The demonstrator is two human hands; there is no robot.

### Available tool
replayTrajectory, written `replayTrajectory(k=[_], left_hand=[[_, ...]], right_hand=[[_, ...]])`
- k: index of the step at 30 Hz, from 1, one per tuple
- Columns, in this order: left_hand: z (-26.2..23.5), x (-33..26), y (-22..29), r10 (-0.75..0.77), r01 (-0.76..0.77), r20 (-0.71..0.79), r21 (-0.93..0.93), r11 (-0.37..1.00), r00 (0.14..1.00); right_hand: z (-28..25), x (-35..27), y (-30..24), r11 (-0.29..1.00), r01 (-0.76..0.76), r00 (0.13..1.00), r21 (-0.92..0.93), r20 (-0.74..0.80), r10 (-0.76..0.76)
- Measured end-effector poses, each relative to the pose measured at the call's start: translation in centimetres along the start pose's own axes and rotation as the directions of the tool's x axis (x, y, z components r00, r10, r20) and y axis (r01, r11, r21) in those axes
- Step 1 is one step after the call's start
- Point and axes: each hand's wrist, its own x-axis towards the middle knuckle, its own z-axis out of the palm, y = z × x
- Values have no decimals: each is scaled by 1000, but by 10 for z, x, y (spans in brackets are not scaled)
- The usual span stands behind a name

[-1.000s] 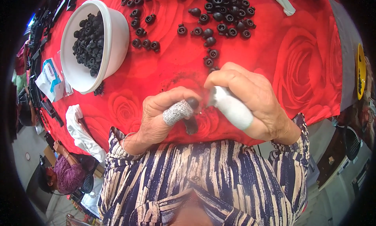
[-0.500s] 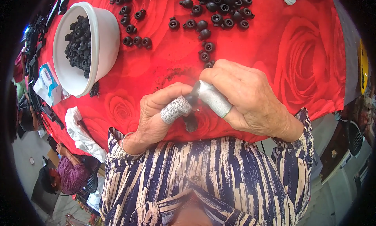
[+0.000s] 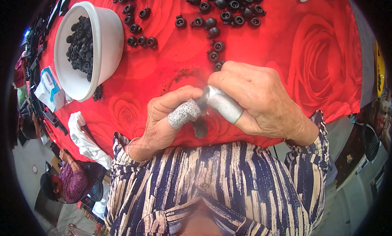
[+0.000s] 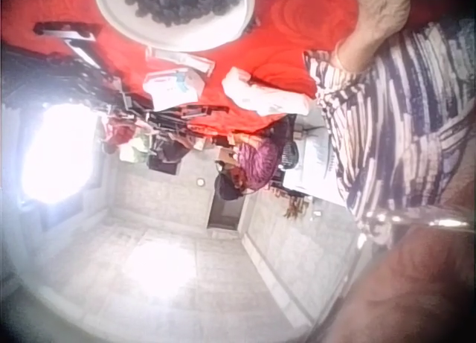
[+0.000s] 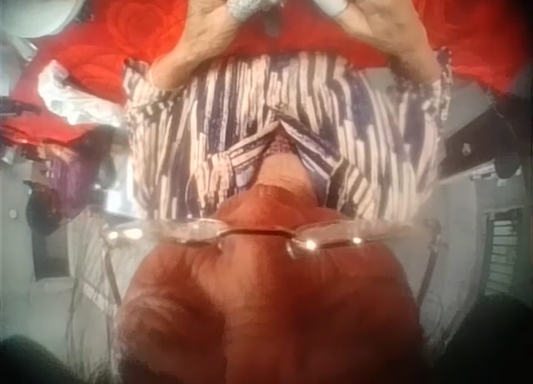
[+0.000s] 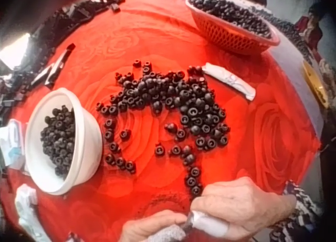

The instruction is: The person trims small black plastic cord locks one by one using a small blade.

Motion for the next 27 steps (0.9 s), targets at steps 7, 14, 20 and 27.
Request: replayTrajectory(k=[7, 14, 20, 27], left_hand=[[-3, 0, -2, -19, 19, 26, 7, 1000, 999], [-4, 0, -4, -93, 98, 40, -130, 987, 995], [-3, 0, -5, -153, 159, 47, -218, 963, 987], [-18, 7, -4, 15, -46, -118, -266, 963, 993]], right_hand=[[0, 1, 4, 998, 58, 998, -17, 11, -58], [-1, 2, 4, 999, 36, 999, -31, 38, -35], [-4, 4, 6, 998, 50, 996, -38, 73, -47], [-4, 2, -2, 938, 307, 920, -159, 302, -250]])
